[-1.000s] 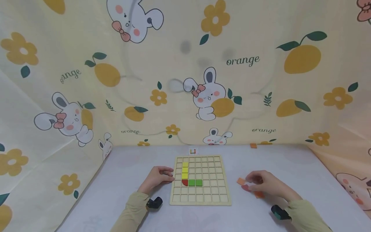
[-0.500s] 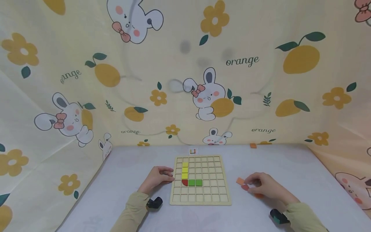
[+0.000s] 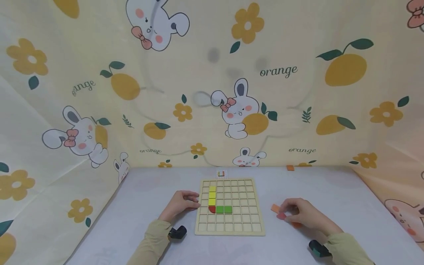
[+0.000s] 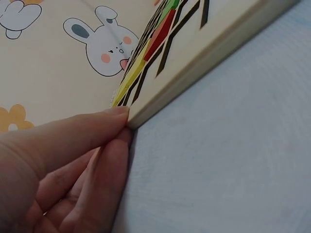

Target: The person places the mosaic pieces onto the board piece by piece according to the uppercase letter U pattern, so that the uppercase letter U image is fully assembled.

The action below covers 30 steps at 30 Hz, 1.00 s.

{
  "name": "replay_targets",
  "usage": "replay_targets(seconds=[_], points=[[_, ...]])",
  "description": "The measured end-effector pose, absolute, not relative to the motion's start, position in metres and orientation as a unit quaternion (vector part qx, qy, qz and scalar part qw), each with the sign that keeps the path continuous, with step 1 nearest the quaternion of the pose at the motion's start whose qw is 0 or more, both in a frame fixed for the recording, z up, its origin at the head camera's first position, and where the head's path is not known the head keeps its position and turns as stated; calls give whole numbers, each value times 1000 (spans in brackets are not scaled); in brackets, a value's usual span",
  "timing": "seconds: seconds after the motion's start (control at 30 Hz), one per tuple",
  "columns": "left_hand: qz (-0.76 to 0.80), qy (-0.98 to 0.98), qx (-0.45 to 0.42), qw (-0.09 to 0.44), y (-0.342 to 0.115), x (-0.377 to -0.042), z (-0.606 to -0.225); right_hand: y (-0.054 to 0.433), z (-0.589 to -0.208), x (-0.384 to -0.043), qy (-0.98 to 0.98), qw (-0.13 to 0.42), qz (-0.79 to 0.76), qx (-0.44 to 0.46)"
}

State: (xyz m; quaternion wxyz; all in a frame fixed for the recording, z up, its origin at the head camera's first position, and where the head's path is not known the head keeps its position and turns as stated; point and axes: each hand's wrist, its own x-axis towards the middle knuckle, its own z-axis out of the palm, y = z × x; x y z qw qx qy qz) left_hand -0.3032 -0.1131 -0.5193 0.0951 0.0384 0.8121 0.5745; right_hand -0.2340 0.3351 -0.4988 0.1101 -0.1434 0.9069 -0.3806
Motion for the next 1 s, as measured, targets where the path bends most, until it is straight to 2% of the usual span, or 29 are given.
replay_targets(seconds=[0.23, 0.6, 1.0], points=[[568, 817, 33, 93, -113, -304, -519, 334, -498, -237, 897, 122, -394, -162], [559, 823, 31, 90, -112, -303, -516, 338, -494, -241, 857, 169, -435, -219], [576, 812, 32, 93, -113, -303, -517, 311, -470, -251, 851, 154, -458, -206]])
